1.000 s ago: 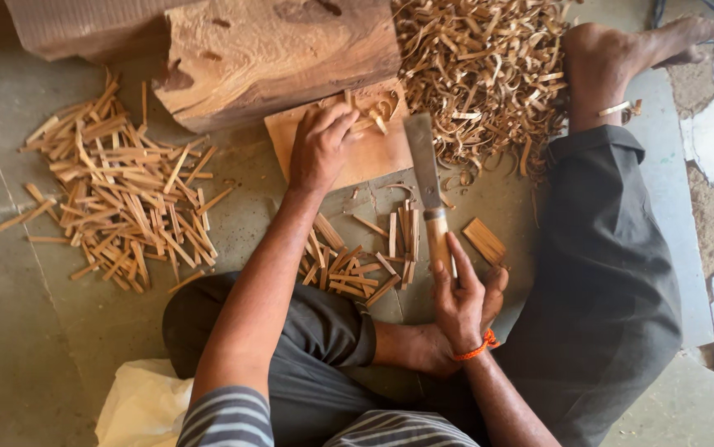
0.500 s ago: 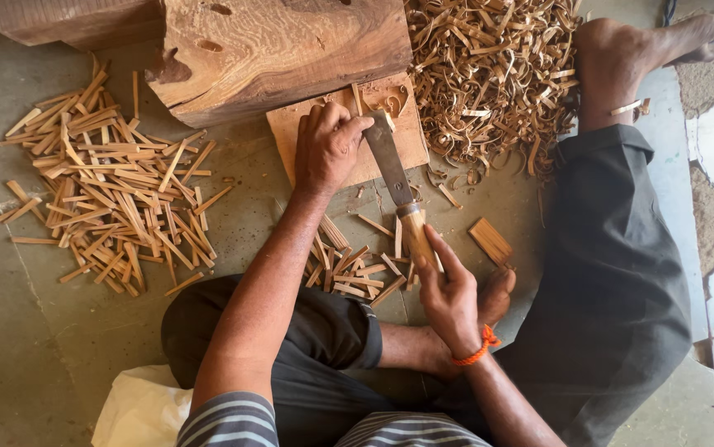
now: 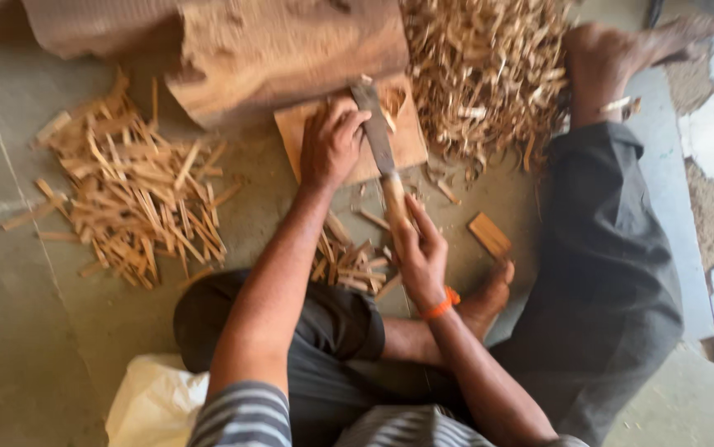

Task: The person sits on the floor and uses a chisel to carve small wooden pieces. They hold the wood with one hand and strike the chisel with the other to shave off thin strips, creating a pile of wood shavings.

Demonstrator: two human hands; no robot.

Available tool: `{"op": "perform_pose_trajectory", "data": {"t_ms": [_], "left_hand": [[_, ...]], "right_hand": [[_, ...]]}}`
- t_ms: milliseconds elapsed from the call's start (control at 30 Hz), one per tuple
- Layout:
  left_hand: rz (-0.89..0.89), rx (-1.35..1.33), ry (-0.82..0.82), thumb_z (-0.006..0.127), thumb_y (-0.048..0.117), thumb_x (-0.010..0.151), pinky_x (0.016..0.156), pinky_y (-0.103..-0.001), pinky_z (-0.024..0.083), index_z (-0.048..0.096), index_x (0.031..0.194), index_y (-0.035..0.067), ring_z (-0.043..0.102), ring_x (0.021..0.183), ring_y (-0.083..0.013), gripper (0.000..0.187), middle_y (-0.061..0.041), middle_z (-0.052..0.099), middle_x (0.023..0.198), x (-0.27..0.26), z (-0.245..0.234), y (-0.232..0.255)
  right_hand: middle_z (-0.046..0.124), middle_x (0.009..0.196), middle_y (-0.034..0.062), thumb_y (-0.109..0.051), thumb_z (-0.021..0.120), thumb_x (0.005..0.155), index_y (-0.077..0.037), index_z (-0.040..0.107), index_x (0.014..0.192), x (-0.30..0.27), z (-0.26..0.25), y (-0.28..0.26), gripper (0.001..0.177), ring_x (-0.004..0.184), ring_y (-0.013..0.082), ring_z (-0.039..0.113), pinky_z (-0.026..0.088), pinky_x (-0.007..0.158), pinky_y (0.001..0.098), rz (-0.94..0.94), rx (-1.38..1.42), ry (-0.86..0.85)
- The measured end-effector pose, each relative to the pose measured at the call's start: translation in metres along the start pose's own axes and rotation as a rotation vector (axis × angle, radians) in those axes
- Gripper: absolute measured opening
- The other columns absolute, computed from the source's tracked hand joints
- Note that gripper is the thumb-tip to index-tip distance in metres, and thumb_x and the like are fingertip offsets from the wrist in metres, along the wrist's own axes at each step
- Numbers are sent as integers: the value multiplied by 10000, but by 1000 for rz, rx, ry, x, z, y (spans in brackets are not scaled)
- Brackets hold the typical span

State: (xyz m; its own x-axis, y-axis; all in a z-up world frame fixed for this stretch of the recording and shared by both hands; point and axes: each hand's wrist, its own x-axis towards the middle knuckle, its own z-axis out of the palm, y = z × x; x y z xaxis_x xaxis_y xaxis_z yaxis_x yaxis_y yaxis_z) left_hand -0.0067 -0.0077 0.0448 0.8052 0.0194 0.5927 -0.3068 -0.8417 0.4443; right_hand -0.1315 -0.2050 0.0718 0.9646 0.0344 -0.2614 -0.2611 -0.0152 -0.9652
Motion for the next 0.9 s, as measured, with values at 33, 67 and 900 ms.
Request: {"op": "perform_pose_trajectory", "data": {"t_ms": [33, 67, 900], "left_hand": [[17, -29, 20, 768, 169, 924, 832, -394, 483, 753, 1126, 87, 614, 1040, -215, 218, -31, 673, 1114, 5, 2, -3], [33, -4, 21, 774, 180, 925, 852, -378, 492, 757, 1104, 110, 616, 1053, -201, 193, -30, 683, 1138, 4, 6, -5], [-60, -120, 6, 919, 131, 770, 866, -329, 540, 715, 881, 106, 623, 946, -190, 234, 12, 708, 978, -4, 17, -18]], "right_hand": [[706, 1024, 100, -179, 547, 1041, -50, 477, 1547, -2, -3, -7, 527, 626, 54, 508, 416, 512, 209, 21, 111, -11], [699, 1014, 86, -188, 528, 1036, -61, 449, 1555, -11, -8, -11, 540, 612, 53, 521, 426, 501, 204, 4, 113, 17], [645, 851, -15, -185, 591, 1025, -79, 494, 1527, -40, -53, -2, 522, 609, 27, 502, 427, 523, 196, 42, -110, -39]]}}
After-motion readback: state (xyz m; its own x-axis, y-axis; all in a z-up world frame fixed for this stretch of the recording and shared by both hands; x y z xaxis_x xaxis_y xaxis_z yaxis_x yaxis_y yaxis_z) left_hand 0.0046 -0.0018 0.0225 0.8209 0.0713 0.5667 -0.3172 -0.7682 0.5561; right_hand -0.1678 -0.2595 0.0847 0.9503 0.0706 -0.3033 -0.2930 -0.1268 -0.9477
